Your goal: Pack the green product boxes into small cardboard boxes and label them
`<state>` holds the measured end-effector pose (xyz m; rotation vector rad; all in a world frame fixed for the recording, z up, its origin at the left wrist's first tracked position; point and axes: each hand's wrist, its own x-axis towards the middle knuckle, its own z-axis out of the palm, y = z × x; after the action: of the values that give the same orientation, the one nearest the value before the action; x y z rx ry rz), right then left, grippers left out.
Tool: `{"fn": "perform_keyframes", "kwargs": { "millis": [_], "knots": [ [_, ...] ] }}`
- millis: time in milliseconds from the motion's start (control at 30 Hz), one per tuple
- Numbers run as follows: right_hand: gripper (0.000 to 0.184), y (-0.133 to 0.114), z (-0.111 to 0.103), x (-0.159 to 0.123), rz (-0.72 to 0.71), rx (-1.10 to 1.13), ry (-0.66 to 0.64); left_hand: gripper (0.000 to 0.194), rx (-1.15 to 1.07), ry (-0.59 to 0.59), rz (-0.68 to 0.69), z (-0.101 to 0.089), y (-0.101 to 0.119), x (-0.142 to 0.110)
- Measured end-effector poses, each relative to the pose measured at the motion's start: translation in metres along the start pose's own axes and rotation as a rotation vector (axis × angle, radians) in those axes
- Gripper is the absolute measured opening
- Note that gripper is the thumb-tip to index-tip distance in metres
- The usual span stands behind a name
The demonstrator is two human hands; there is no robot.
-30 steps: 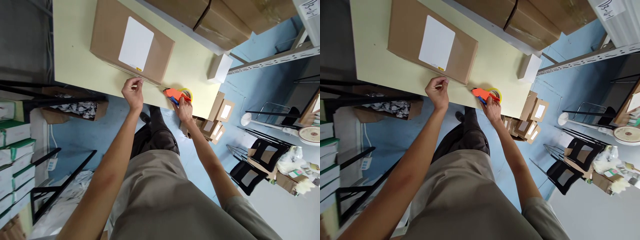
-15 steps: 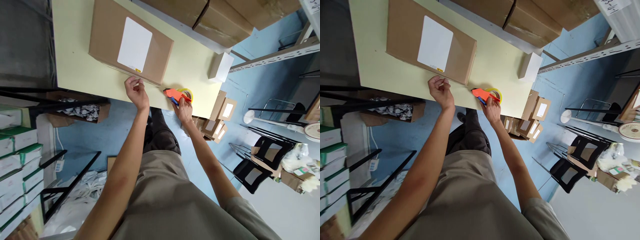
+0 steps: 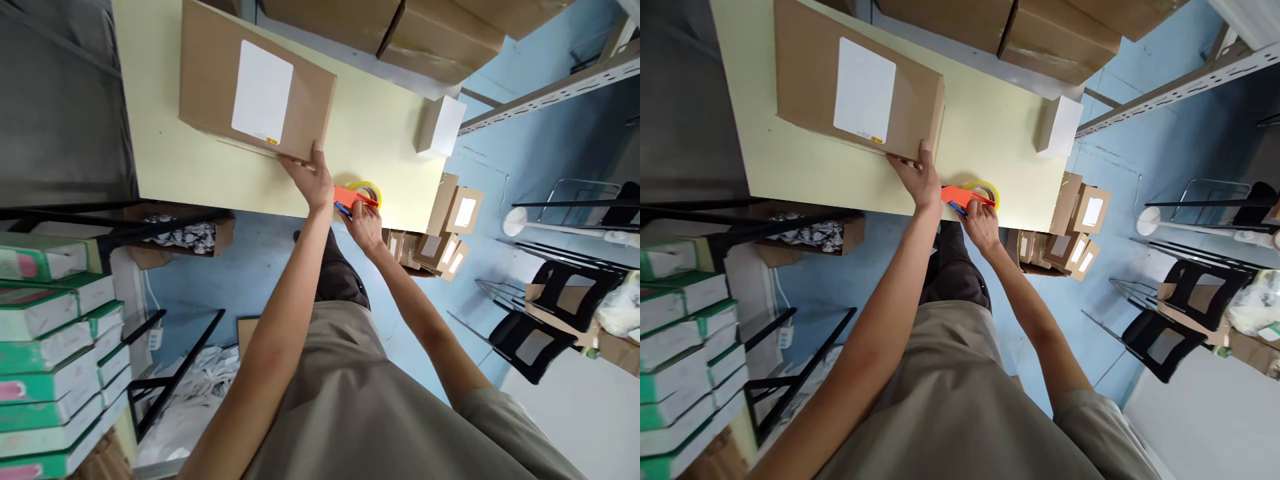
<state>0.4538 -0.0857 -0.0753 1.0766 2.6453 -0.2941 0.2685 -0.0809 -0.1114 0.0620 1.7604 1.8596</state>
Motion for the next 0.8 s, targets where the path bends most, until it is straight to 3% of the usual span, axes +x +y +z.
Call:
{"fn": "perform_keyframes", "kwargs": {
  "millis": [67, 233, 333, 467, 600, 800],
  "knots": [
    [0.044, -0.014, -0.006, 0.002, -0.037, 0.012, -0.039, 0.070, 0.051, 0.018, 0.010, -0.018, 0.010, 0.011],
    [0.046, -0.062, -0.020, 0.011, -0.157, 0.093, -0.171, 0.054, 0.275, -0.067, -0.024, -0.084, 0.040, 0.043],
    [0.043, -0.089, -0.020, 0.015, -0.213, 0.148, -0.208, 0.051, 0.326, -0.046, -0.020, -0.094, 0.046, 0.056],
    [0.038, -0.104, -0.017, 0.011, -0.201, 0.193, -0.221, 0.061, 0.365, -0.142, 0.048, -0.091, 0.046, 0.054],
    [0.042, -0.080, -0.016, -0.009, -0.111, 0.201, -0.218, 0.071, 0.351, -0.169, 0.027, -0.092, 0.057, 0.049],
    [0.046, 0.006, -0.012, -0.058, 0.031, 0.180, -0.220, 0.074, 0.419, -0.208, 0.000, -0.087, 0.069, 0.045]
  ]
}}
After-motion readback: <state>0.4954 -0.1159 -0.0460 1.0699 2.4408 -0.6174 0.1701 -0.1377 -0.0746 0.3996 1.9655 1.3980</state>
